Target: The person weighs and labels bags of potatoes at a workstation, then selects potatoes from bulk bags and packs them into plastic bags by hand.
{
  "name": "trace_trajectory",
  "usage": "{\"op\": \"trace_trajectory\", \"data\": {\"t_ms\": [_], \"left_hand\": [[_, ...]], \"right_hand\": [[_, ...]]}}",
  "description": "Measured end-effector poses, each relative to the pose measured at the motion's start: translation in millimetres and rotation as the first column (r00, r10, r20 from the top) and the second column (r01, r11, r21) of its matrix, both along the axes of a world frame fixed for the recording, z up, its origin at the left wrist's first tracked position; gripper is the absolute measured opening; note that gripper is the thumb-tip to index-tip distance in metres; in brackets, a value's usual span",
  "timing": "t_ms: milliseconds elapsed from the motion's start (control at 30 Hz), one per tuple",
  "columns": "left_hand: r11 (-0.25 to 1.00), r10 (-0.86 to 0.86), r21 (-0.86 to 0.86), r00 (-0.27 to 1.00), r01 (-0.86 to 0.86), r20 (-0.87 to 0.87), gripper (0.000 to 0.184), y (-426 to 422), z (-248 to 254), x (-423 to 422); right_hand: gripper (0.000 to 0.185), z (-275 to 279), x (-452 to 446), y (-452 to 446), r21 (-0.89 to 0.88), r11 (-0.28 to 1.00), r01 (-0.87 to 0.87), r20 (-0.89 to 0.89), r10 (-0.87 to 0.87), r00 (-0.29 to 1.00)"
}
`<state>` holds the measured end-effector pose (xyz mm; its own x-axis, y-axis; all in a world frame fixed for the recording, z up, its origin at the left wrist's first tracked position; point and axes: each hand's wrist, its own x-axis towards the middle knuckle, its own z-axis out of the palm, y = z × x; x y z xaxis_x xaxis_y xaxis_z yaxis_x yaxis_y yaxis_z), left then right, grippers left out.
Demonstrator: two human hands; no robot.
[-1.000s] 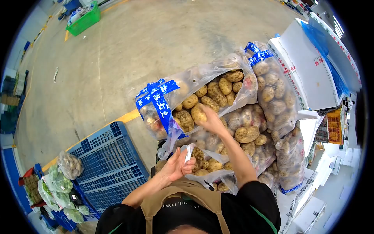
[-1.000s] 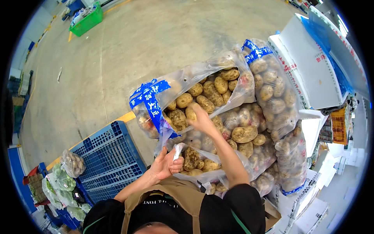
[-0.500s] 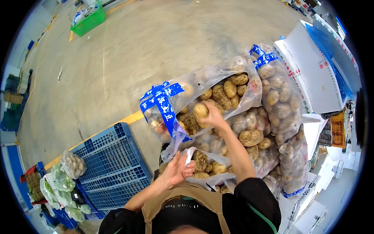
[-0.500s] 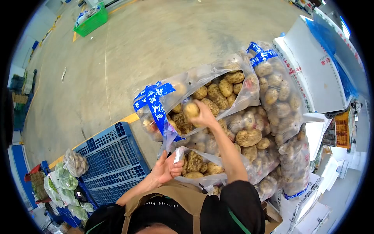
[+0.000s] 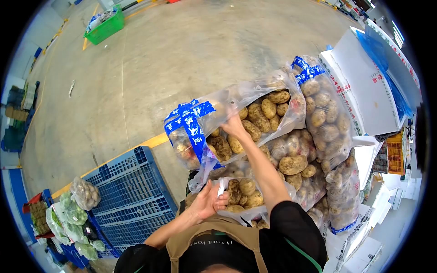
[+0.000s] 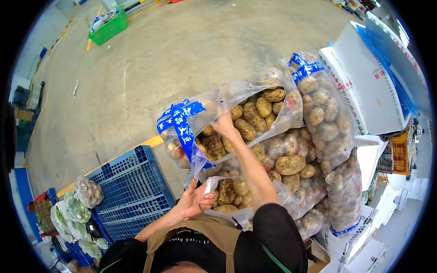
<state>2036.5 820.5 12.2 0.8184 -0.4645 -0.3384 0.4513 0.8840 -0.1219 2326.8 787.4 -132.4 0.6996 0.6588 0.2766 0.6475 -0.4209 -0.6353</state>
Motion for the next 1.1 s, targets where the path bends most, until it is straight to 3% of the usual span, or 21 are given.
{"op": "trace_trajectory", "data": {"t_ms": [67, 167, 200, 300, 333, 400, 433, 467, 500, 533, 567, 633, 667, 733, 767, 800, 833, 867, 933, 1033, 1100], "left_hand": [[0.999, 0.022, 0.026, 1.000, -0.022, 0.003, 0.063, 0, 4, -2], [0.998, 0.041, 0.053, 0.999, -0.041, -0.014, 0.061, 0, 3, -8], [0.998, 0.037, 0.058, 0.999, -0.037, -0.004, 0.061, 1, 4, -7], [0.998, 0.037, 0.052, 0.999, -0.035, -0.036, 0.068, 3, 1, -9], [0.998, 0.033, 0.060, 0.998, -0.030, -0.050, 0.073, 3, 2, -8], [0.998, 0.027, 0.054, 0.998, -0.023, -0.063, 0.079, 3, -1, -7], [0.999, 0.022, 0.047, 0.998, -0.019, -0.063, 0.079, 3, -1, -6], [0.999, 0.018, 0.043, 0.998, -0.016, -0.062, 0.079, 3, -2, -4], [0.999, 0.016, 0.041, 0.998, -0.014, -0.059, 0.079, 3, -2, -3], [1.000, 0.020, 0.007, 1.000, -0.020, -0.010, 0.064, 2, -4, -2], [1.000, 0.011, 0.005, 1.000, -0.011, 0.002, 0.065, 2, -4, -1], [1.000, -0.006, 0.002, 1.000, 0.005, 0.025, 0.065, 2, -3, 2], [1.000, -0.008, 0.003, 1.000, 0.008, 0.028, 0.065, 2, -2, 3], [1.000, -0.014, 0.009, 0.999, 0.014, 0.033, 0.066, 2, 2, 4], [1.000, -0.012, 0.004, 0.999, 0.012, 0.033, 0.066, 1, 1, 3], [1.000, -0.009, 0.000, 0.999, 0.009, 0.030, 0.066, 1, 0, 2], [1.000, -0.004, -0.003, 1.000, 0.004, 0.027, 0.066, 2, 0, 0], [1.000, 0.001, 0.004, 1.000, -0.001, 0.023, 0.065, 2, 0, -1], [1.000, 0.013, 0.017, 1.000, -0.013, 0.009, 0.063, 2, 3, -5], [0.997, 0.016, 0.070, 0.998, -0.012, -0.053, 0.078, 2, 3, -11], [0.997, 0.031, 0.068, 0.997, -0.026, -0.073, 0.077, 2, 3, -14]], "right_hand": [[0.063, -41, 25, 41, -0.217, 0.973, -0.083, -0.016, 0.082, 0.997], [0.060, -56, 26, 53, 0.003, 0.999, -0.053, -0.009, 0.053, 0.999], [0.058, -53, 28, 51, -0.018, 0.997, -0.079, -0.025, 0.079, 0.997], [0.062, 33, 3, 17, -0.071, 0.996, -0.062, -0.353, 0.033, 0.935], [0.065, 62, -13, -5, 0.062, 0.998, 0.003, -0.547, 0.031, 0.836], [0.078, 64, -32, -66, 0.000, 1.000, 0.020, -0.688, -0.014, 0.725], [0.082, 91, -50, -95, 0.095, 0.995, -0.025, -0.791, 0.091, 0.605], [0.084, 108, -63, -122, 0.078, 0.988, -0.137, -0.828, 0.141, 0.543], [0.085, 125, -79, -147, -0.067, 0.963, -0.260, -0.778, 0.112, 0.618], [0.084, 137, -99, -161, -0.086, 0.942, -0.326, -0.810, 0.124, 0.573], [0.082, 143, -116, -173, -0.099, 0.916, -0.389, -0.840, 0.133, 0.527], [0.080, 134, -138, -186, -0.293, 0.716, -0.633, -0.810, 0.165, 0.562], [0.070, 133, -139, -185, -0.420, 0.509, -0.751, -0.729, 0.304, 0.613], [0.060, 131, -115, -153, -0.305, 0.706, -0.639, -0.837, 0.121, 0.534], [0.056, 124, -109, -130, -0.225, 0.908, -0.353, -0.793, 0.039, 0.608], [0.051, 107, -102, -106, -0.107, 0.994, -0.024, -0.762, -0.067, 0.644], [0.050, 70, -83, -82, -0.137, 0.990, 0.020, -0.513, -0.088, 0.854], [0.047, 36, -67, -54, -0.001, 1.000, 0.026, -0.045, -0.026, 0.999], [0.046, -14, -44, 2, 0.179, 0.983, -0.030, 0.022, 0.027, 0.999], [0.050, -37, -22, 43, -0.014, 0.981, -0.192, -0.278, 0.181, 0.943], [0.052, -43, -27, 43, -0.030, 0.989, -0.144, -0.281, 0.130, 0.951]]}}
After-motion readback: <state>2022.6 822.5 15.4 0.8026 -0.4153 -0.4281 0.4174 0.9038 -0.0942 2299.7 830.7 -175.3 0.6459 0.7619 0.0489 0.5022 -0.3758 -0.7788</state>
